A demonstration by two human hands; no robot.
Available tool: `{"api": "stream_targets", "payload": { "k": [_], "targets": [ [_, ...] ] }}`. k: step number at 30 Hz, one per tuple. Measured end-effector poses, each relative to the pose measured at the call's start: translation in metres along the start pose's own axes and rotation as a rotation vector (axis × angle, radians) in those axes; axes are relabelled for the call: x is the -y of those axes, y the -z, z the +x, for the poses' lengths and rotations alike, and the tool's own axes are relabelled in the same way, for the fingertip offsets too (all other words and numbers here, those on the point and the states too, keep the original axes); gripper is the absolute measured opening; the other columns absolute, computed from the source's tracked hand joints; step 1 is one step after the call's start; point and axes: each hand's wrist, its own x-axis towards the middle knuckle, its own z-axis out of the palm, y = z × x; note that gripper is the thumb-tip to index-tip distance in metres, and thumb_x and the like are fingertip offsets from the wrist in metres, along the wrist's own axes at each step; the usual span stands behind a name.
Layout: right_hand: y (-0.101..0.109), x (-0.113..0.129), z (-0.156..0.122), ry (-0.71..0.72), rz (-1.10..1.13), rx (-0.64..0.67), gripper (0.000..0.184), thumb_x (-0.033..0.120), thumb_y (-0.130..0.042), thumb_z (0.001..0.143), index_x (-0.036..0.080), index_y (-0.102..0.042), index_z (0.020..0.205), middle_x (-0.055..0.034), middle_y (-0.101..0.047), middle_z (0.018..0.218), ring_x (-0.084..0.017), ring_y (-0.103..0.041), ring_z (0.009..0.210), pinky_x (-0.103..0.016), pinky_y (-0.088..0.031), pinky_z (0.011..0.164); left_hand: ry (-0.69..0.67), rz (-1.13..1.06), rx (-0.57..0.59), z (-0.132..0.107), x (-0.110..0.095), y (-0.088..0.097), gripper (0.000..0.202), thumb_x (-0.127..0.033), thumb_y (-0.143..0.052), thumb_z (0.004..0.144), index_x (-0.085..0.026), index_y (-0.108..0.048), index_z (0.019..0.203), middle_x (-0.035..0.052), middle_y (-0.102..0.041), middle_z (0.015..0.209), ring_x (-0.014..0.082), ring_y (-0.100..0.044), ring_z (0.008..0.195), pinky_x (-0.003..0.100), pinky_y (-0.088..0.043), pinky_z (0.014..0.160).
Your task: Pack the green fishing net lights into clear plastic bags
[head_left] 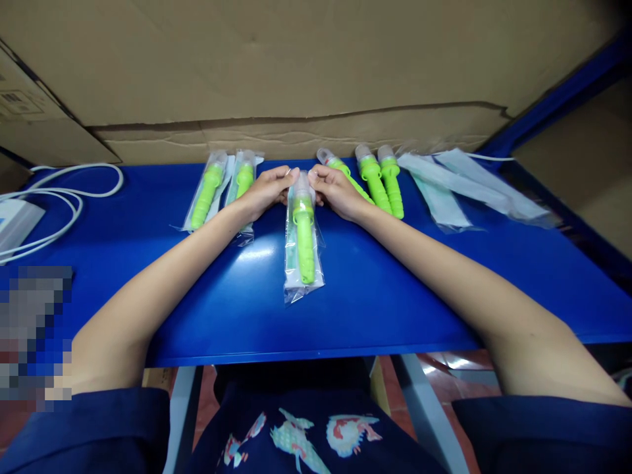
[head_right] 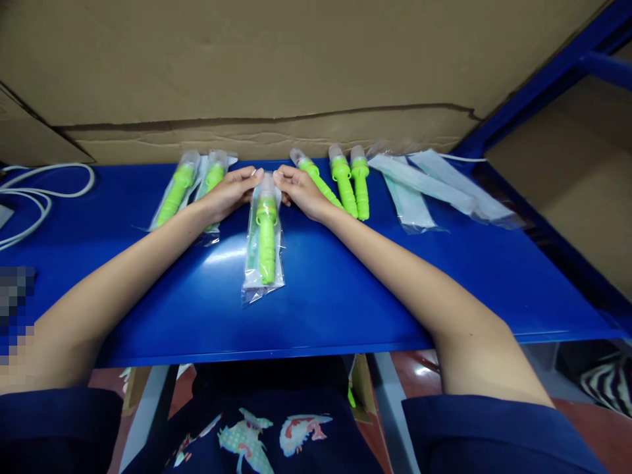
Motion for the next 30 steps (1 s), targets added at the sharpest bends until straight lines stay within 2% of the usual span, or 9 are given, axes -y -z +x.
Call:
{"api": "stream_targets", "payload": {
  "k": [3,7,9,13,19,30],
  "targets": [
    [-0.002,0.0,-0.003,0.029,-0.114,-0.024,0.068,0.087,-0.076,0.075,0.024,-0.051,0.073,0.0052,-0.049,0.056,-0.01,-0.042,0.048,-0.028,-0.034,0.047,-0.043,0.046,-0.002,0.001,0.003,0.001,0.041,-0.029,-0.065,0.106,-0.017,-0.05,0.07,-0.0048,-0.057,0.06,0.0055,-0.054,0.053,0.016,-0.041,0.056],
    [-0.004,0.002,-0.009,0.106,-0.292,-0.092,0.069,0.092,-0.062,0.084,0.026,-0.049,0.071,0.0033,-0.048,0.058,-0.013,-0.044,0.052,-0.031,-0.035,0.051,-0.115,0.139,-0.011,-0.001,0.004,-0.001,0.047,-0.044,-0.072,0.101,-0.017,-0.053,0.067,-0.0043,-0.056,0.059,0.0071,-0.054,0.053,0.019,-0.041,0.054],
    [-0.005,0.003,-0.011,0.154,-0.384,-0.124,0.07,0.092,-0.055,0.088,0.025,-0.045,0.069,0.0025,-0.047,0.058,-0.014,-0.043,0.054,-0.032,-0.033,0.054,-0.136,0.173,-0.02,-0.002,0.002,-0.003,0.05,-0.049,-0.073,0.099,-0.018,-0.053,0.066,-0.0047,-0.054,0.057,0.0072,-0.051,0.051,0.02,-0.04,0.052],
    [-0.007,0.006,-0.014,0.241,-0.526,-0.184,0.074,0.094,-0.044,0.091,0.024,-0.041,0.066,0.0018,-0.041,0.061,-0.014,-0.036,0.059,-0.033,-0.028,0.059,-0.142,0.189,-0.013,-0.004,0.0,-0.005,0.05,-0.049,-0.074,0.098,-0.018,-0.052,0.064,-0.0049,-0.052,0.056,0.0075,-0.049,0.049,0.022,-0.041,0.051],
    [-0.008,0.007,-0.015,0.241,-0.597,-0.203,0.071,0.088,-0.044,0.096,0.024,-0.038,0.065,0.002,-0.034,0.061,-0.015,-0.028,0.061,-0.033,-0.026,0.061,-0.135,0.196,-0.012,-0.004,0.001,-0.004,0.049,-0.047,-0.072,0.1,-0.018,-0.054,0.065,-0.0045,-0.053,0.057,0.0081,-0.049,0.049,0.023,-0.042,0.051],
    [-0.004,0.003,-0.013,0.24,-0.565,-0.179,0.068,0.084,-0.046,0.098,0.024,-0.04,0.067,0.0005,-0.039,0.064,-0.016,-0.034,0.064,-0.033,-0.026,0.062,-0.156,0.217,-0.012,-0.005,0.0,-0.007,0.051,-0.048,-0.073,0.099,-0.019,-0.052,0.063,-0.0045,-0.051,0.055,0.0082,-0.048,0.049,0.022,-0.04,0.051]
  ]
}}
